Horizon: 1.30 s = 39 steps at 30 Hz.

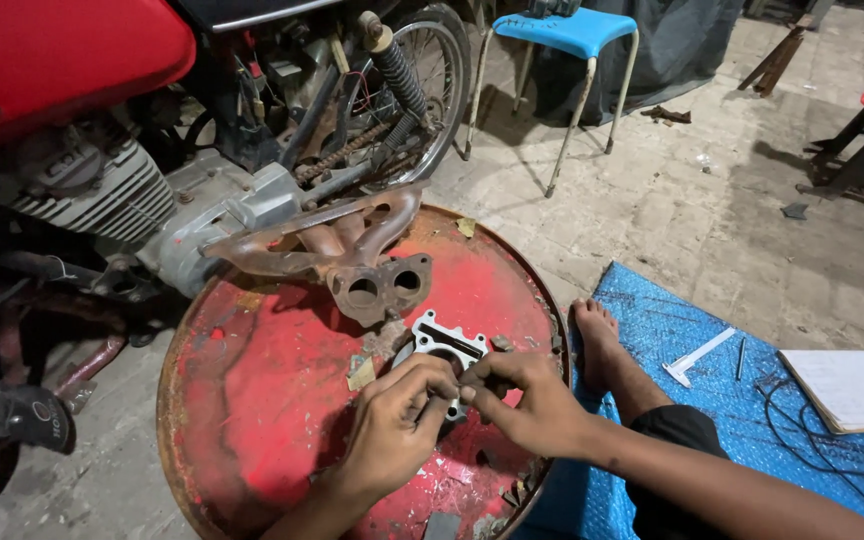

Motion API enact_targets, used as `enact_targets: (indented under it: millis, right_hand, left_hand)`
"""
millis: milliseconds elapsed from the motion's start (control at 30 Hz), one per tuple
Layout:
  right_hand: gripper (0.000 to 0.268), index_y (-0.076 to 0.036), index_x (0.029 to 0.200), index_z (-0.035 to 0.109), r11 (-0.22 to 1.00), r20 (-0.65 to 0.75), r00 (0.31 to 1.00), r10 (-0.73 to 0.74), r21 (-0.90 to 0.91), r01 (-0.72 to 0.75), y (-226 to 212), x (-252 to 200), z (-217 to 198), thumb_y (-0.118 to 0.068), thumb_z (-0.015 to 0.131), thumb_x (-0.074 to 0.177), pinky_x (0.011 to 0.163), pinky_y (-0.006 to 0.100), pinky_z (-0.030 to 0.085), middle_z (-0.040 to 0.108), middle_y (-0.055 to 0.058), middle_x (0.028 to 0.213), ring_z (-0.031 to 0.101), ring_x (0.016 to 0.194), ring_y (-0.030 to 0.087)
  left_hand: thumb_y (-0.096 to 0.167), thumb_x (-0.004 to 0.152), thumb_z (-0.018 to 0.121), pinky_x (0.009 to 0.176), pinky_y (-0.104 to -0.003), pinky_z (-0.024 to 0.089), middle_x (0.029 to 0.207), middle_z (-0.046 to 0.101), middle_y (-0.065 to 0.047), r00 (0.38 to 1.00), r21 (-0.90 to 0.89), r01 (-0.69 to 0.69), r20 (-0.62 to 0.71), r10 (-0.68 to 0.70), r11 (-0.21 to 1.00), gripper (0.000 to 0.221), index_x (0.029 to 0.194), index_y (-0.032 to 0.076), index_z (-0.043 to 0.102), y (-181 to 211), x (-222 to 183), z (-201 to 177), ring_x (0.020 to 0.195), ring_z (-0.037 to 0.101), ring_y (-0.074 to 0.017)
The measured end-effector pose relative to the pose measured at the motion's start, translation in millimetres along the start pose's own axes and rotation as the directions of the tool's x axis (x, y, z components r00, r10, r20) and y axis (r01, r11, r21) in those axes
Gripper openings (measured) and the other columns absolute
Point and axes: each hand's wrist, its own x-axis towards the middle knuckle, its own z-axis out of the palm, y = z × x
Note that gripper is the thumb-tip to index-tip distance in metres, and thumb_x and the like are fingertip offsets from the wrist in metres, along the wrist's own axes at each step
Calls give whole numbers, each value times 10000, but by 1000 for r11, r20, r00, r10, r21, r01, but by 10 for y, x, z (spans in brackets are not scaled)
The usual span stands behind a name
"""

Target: A person is sanding the surface of a motorcycle cylinder block using a small piece of sandpaper.

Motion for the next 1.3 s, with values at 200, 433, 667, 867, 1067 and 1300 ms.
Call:
enact_targets:
  millis: [200,433,667,867,1067,1300]
  right_hand:
    - [214,-34,932,780,912,176,949,263,274,-304,195,51,-35,-244,781,895,526,246,491,712,32,676,632,570,112]
    - [156,-18,912,812,939,146,983,110,310,-151,223,67,-66,-152,832,836,520,254,601,808,107,733,718,553,138]
    - [110,-80,899,812,985,123,992,-27,174,5,204,48,-78,-177,821,847,645,244,639,832,52,830,767,680,120]
    - [117,-86,925,825,986,138,990,-7,167,-16,173,80,-90,-184,799,866,650,249,648,838,55,838,782,693,132]
    - [105,-79,907,812,983,170,984,47,166,-76,245,75,-70,-176,794,872,633,249,630,824,56,819,768,697,142]
    - [98,-70,890,796,976,190,979,69,190,-106,304,76,-64,-167,789,881,649,247,618,805,60,821,748,717,145]
  left_hand:
    - [-174,802,623,672,-368,523,1001,669,-78,939,256,-342,123,321,904,263,919,55,566,-54,9,-64,764,671,-248]
    - [-65,949,624,676,-361,480,1027,694,-93,917,281,-397,164,364,874,126,985,49,584,-154,-18,-105,798,670,-261]
    - [-4,949,687,750,-365,540,1004,697,-104,932,187,-354,151,329,916,110,1000,34,597,-109,26,-144,859,704,-255]
    - [52,976,669,731,-360,559,973,695,-107,935,206,-334,198,295,920,68,1003,22,614,-50,70,-200,852,708,-246]
    - [31,980,651,694,-361,509,943,674,-83,933,183,-323,226,280,929,46,988,39,606,-79,59,-191,790,670,-252]
    - [16,993,616,715,-342,514,926,676,-94,943,103,-260,239,230,960,40,1029,28,627,-75,71,-187,803,671,-242]
